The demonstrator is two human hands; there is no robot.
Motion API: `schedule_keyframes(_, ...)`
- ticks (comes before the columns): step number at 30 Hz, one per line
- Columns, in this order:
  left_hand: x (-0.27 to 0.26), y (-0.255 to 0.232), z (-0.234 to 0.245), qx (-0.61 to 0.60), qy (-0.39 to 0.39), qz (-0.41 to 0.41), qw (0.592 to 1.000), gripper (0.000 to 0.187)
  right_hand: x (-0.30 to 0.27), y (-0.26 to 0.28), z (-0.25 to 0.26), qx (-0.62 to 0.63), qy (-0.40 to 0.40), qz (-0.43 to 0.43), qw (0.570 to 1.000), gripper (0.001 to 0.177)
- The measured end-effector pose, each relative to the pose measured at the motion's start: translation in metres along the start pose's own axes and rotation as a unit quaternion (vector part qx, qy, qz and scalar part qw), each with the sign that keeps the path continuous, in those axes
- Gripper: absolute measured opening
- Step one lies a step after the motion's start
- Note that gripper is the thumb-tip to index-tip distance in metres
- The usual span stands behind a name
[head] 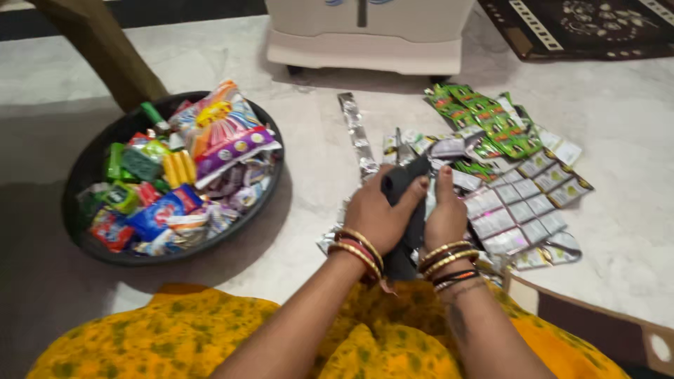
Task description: The person sits on the floor and organizes various snack packets from a large bowl into neat rows on the floor. They use a dark cloth to wipe the packets and the floor surface while arranging them.
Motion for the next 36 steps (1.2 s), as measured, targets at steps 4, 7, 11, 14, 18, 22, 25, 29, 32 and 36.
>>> schedule_keyframes(4,-0.012,0.002,0.025,-0.068,0.052,0.001,0.996,0.05,0.007,-0.005,-0.009,-0.036,-0.013,0.037,0.999,0.07)
schedule_keyframes(7,-0.013,0.016,0.049,-0.085,0.056,0.003,0.995,0.052,0.003,0.004,-0.024,-0.109,-0.032,0.013,0.993,0.072)
schedule_keyframes(11,0.007,0.065,0.096,-0.049,-0.066,0.077,0.994,0.072,-0.021,0.013,-0.066,0.0,0.1,-0.037,0.994,0.056)
schedule_keyframes(14,0.021,0.125,0.132,-0.103,-0.093,0.205,0.969,0.087,-0.037,0.021,-0.104,-0.038,0.115,-0.059,0.991,0.047)
schedule_keyframes(18,0.027,0.201,0.197,-0.076,-0.273,0.295,0.912,0.108,-0.061,0.021,-0.168,-0.118,0.239,-0.06,0.962,0.028)
schedule_keyframes(22,0.016,0.232,0.278,-0.178,-0.354,0.275,0.876,0.104,-0.087,0.002,-0.235,-0.233,0.339,-0.006,0.912,0.025)
schedule_keyframes(25,0.006,0.22,0.325,-0.123,-0.447,0.211,0.86,0.086,-0.107,-0.023,-0.276,-0.185,0.419,-0.049,0.887,0.031)
schedule_keyframes(29,0.002,0.19,0.347,-0.139,-0.455,0.09,0.875,0.059,-0.128,-0.041,-0.308,-0.01,0.471,-0.127,0.873,0.046)
schedule_keyframes(32,0.006,0.166,0.335,-0.097,-0.41,0.022,0.907,0.052,-0.123,-0.04,-0.301,-0.066,0.455,-0.106,0.881,0.046)
schedule_keyframes(36,0.018,0.132,0.281,-0.148,-0.304,-0.055,0.939,0.047,-0.081,-0.034,-0.26,-0.12,0.433,-0.099,0.888,0.04)
Point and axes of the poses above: each hand's wrist, its own x-axis towards the middle knuckle, its own z-axis out of the back of the hand, y = z × x, the point moved 5 cm from there along x, towards the middle knuckle, and after that the axes turned 3 degrees about x, right-handed, at the moved point
